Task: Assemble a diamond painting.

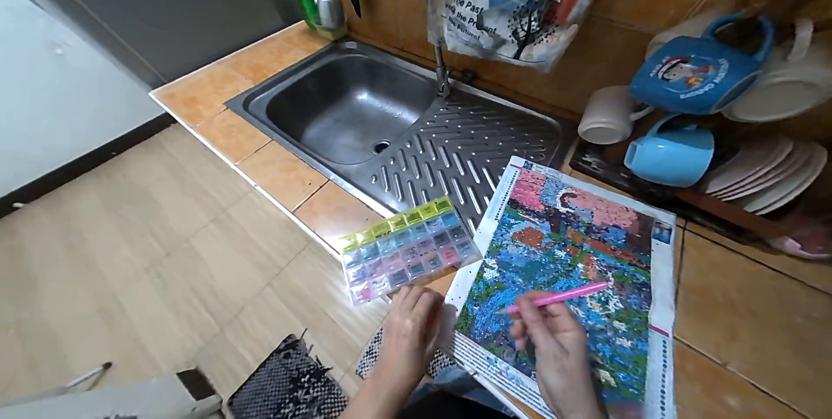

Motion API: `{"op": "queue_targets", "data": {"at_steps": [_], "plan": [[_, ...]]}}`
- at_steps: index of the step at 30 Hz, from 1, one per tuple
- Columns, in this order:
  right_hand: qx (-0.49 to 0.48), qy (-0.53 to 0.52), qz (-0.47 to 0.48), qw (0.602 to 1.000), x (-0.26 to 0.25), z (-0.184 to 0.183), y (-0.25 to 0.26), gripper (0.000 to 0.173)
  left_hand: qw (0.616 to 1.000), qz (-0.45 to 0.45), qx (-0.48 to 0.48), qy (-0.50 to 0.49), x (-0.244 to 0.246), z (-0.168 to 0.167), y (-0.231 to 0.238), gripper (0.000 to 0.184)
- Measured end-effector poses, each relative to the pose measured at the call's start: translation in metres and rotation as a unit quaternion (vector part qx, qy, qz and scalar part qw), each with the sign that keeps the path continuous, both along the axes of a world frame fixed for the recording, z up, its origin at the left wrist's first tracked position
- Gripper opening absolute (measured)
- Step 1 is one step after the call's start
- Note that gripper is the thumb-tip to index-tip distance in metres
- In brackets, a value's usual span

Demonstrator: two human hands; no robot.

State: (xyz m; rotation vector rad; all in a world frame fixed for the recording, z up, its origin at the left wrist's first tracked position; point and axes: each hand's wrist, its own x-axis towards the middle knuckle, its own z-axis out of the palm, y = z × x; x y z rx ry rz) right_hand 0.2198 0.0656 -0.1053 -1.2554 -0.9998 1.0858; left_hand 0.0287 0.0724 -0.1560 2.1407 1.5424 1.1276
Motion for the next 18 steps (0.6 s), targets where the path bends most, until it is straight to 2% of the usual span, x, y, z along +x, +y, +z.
{"op": "queue_targets", "data": {"at_steps": [2, 7, 12, 18], "plan": [[0.05, -0.061, 0.029, 0.996, -0.006, -0.011, 0.003, 0.009, 1.0, -0.002, 0.005, -0.013, -0.007, -0.007, -0.018, 0.018], [0.115, -0.205, 0.088, 0.968, -0.016, -0.035, 0.01, 0.018, 1.0, -0.008, 0.021, 0.016, -0.006, -0.019, -0.047, 0.027], [0.135, -0.261, 0.103, 0.95, -0.023, -0.043, 0.014, 0.018, 0.997, 0.005, 0.023, 0.078, -0.002, -0.02, -0.05, 0.028], [0.158, -0.292, 0.095, 0.938, -0.026, -0.042, 0.017, 0.017, 0.996, 0.001, 0.02, 0.082, -0.003, -0.02, -0.052, 0.03]]}}
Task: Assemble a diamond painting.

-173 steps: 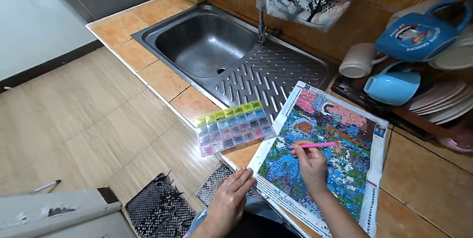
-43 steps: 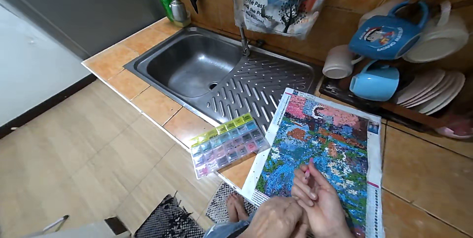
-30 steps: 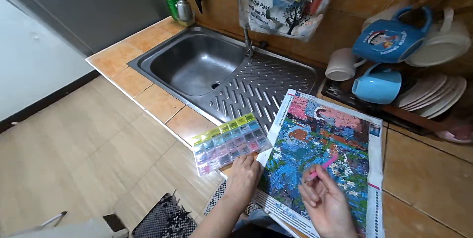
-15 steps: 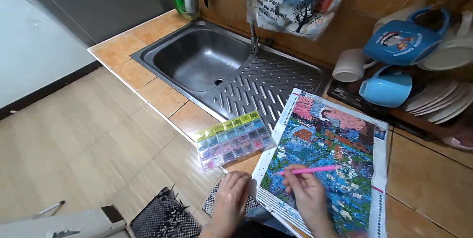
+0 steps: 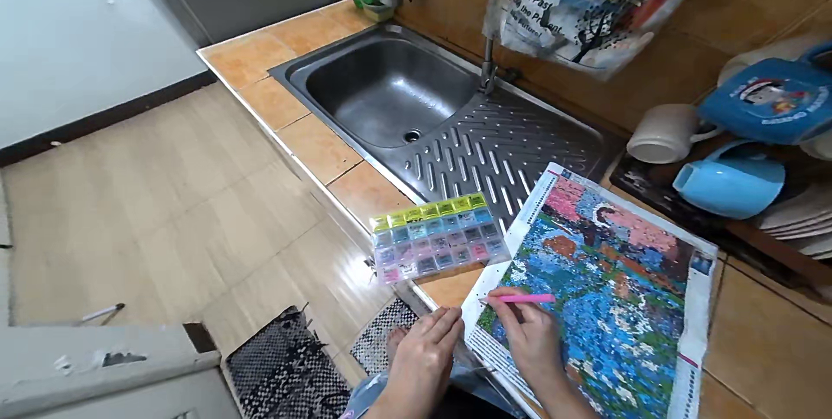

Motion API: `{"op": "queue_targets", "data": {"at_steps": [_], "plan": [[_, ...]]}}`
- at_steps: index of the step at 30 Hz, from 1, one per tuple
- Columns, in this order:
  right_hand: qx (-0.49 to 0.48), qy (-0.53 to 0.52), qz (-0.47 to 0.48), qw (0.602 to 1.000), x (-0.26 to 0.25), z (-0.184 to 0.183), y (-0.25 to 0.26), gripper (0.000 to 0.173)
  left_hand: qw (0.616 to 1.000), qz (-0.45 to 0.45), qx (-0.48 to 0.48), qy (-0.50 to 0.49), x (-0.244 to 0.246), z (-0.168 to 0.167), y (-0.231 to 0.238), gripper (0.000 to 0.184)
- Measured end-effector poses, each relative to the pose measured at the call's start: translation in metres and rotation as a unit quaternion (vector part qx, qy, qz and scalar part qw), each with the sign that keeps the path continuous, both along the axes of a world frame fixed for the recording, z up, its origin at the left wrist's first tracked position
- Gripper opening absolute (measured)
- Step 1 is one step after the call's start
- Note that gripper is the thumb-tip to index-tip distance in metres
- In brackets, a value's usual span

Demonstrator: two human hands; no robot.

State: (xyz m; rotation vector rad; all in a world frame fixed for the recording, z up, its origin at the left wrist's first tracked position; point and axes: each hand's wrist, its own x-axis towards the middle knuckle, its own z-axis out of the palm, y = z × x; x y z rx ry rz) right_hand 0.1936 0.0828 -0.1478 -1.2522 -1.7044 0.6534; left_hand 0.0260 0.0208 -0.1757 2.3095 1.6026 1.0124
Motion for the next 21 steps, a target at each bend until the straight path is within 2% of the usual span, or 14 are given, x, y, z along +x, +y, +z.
{"op": "queue_targets", "data": {"at_steps": [21], "plan": [[0.018, -0.042, 0.026, 0.999, -0.0036, -0.0067, 0.0031, 0.016, 1.0, -0.013, -0.004, -0.016, -0.0016, 0.0003, 0.0016, 0.029]]}}
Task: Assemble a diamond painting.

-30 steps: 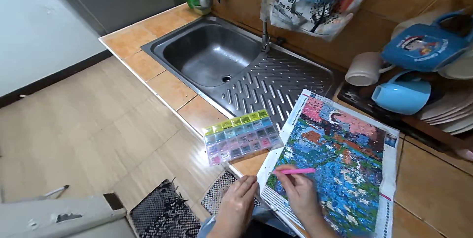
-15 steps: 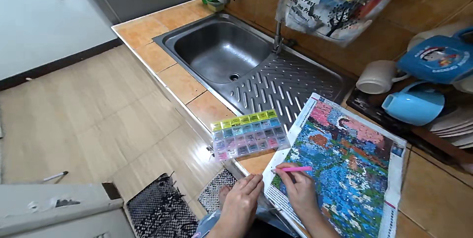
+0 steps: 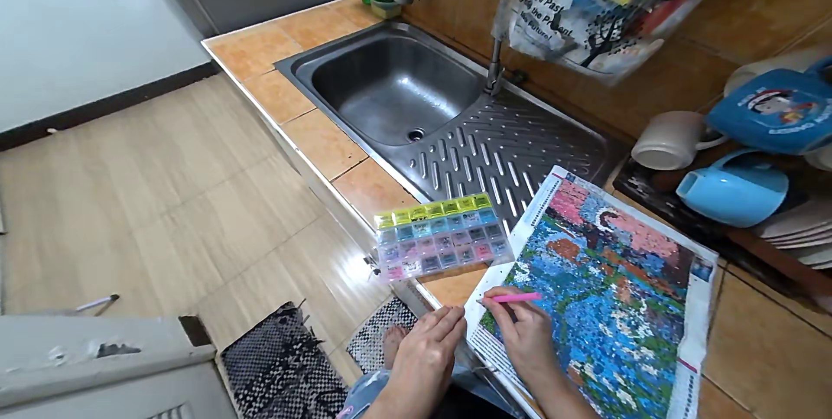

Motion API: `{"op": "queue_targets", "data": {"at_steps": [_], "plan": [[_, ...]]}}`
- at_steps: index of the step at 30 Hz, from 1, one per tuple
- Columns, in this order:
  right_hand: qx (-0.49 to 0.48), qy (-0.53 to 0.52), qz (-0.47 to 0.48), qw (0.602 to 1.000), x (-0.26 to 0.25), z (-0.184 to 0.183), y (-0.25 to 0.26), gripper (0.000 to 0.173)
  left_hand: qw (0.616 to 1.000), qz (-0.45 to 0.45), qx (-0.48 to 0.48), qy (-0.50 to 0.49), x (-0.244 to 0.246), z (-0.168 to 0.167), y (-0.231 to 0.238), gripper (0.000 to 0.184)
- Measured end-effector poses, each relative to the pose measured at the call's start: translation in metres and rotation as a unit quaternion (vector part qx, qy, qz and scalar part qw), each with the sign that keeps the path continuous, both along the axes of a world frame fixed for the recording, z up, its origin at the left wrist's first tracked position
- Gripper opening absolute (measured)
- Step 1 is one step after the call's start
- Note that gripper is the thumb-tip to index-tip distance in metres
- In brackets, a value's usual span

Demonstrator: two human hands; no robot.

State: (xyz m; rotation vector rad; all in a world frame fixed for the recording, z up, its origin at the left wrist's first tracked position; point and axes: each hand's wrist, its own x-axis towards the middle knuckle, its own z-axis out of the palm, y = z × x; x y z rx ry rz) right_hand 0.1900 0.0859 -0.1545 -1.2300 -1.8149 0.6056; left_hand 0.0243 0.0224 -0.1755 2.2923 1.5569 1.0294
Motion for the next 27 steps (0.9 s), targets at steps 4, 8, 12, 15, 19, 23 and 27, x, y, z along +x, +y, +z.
{"op": "queue_targets", "data": {"at_steps": [4, 8, 12, 15, 19, 23, 27], "plan": [[0.006, -0.007, -0.001, 1.0, 0.0008, 0.0016, 0.0006, 0.016, 1.0, -0.001, -0.005, -0.009, 0.0, -0.0011, -0.0004, 0.029], [0.012, -0.008, 0.002, 1.0, 0.0018, 0.0017, 0.0002, 0.017, 1.0, -0.003, -0.011, -0.013, 0.0004, -0.0006, -0.0009, 0.029], [0.009, -0.007, 0.002, 1.0, 0.0007, 0.0007, 0.0, 0.016, 1.0, -0.006, -0.005, -0.004, -0.0006, -0.0009, -0.0003, 0.03], [0.006, -0.009, 0.001, 1.0, -0.0001, 0.0017, -0.0005, 0.016, 1.0, -0.006, -0.002, -0.007, -0.0007, -0.0018, -0.0002, 0.03], [0.011, -0.013, 0.002, 1.0, -0.0001, 0.0014, -0.0001, 0.017, 1.0, -0.004, -0.002, -0.005, -0.0003, -0.0023, -0.0008, 0.03], [0.011, -0.024, 0.005, 1.0, -0.0007, 0.0018, 0.0001, 0.017, 1.0, -0.004, -0.005, -0.008, -0.0003, -0.0026, -0.0006, 0.03], [0.003, -0.038, 0.012, 0.999, -0.0016, 0.0043, 0.0003, 0.017, 1.0, -0.008, -0.006, -0.012, -0.0002, -0.0025, -0.0005, 0.031]]}}
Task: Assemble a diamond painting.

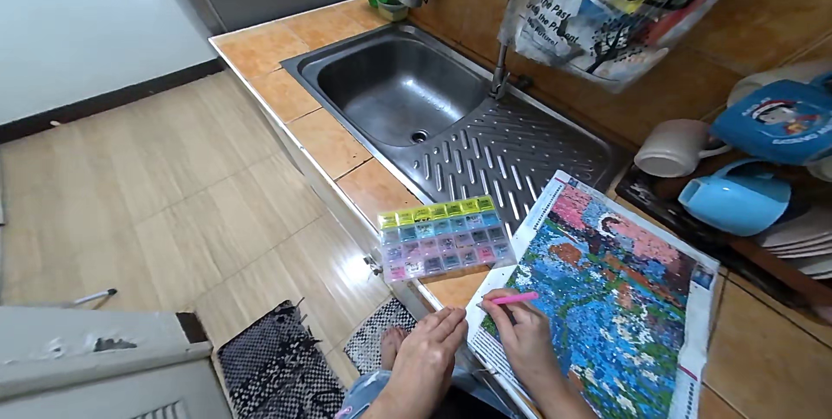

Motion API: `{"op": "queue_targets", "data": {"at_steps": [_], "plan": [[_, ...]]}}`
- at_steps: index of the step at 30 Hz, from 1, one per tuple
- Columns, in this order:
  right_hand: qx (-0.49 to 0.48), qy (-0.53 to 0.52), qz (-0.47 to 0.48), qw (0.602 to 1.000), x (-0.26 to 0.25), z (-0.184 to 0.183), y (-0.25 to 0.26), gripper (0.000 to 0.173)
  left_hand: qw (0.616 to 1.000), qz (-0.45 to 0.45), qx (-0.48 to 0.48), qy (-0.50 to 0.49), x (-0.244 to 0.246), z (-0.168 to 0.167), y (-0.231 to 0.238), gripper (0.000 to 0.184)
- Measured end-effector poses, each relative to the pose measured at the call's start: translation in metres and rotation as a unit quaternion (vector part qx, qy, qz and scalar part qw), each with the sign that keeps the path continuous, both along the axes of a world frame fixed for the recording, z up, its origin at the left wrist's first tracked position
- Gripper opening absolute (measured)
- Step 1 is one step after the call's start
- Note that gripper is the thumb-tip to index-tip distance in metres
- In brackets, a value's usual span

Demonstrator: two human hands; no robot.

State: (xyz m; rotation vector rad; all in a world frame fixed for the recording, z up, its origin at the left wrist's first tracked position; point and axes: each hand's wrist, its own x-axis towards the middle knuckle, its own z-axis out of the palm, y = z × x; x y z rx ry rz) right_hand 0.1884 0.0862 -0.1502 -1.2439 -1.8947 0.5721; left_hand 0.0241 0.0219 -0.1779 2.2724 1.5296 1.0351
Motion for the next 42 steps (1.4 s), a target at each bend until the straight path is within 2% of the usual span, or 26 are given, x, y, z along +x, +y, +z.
{"op": "queue_targets", "data": {"at_steps": [5, 9, 12, 17, 21, 33, 42], "plan": [[-0.037, 0.016, 0.007, 0.999, -0.003, 0.005, -0.001, 0.017, 1.0, 0.001, 0.003, -0.003, 0.0, 0.0, 0.0, 0.031], [-0.14, 0.124, -0.017, 0.982, 0.0, 0.011, -0.001, 0.015, 1.0, 0.0, 0.002, 0.001, -0.001, -0.002, 0.0, 0.031], [-0.189, 0.196, -0.075, 0.959, 0.009, 0.021, 0.002, 0.012, 1.0, -0.003, -0.007, -0.006, -0.001, -0.002, -0.001, 0.032], [-0.129, 0.22, -0.154, 0.955, 0.031, 0.019, 0.011, 0.012, 1.0, 0.004, 0.005, -0.007, 0.0, -0.004, -0.001, 0.031], [-0.096, 0.21, -0.176, 0.957, 0.039, 0.014, 0.015, 0.015, 1.0, 0.01, 0.007, -0.001, 0.0, -0.006, -0.002, 0.032], [-0.072, 0.177, -0.177, 0.966, 0.047, 0.004, 0.022, 0.017, 1.0, 0.022, 0.006, 0.004, 0.001, -0.006, -0.003, 0.031], [-0.035, 0.099, -0.161, 0.981, 0.046, -0.003, 0.022, 0.02, 1.0, 0.02, 0.006, 0.009, 0.0, -0.005, -0.003, 0.032]]}}
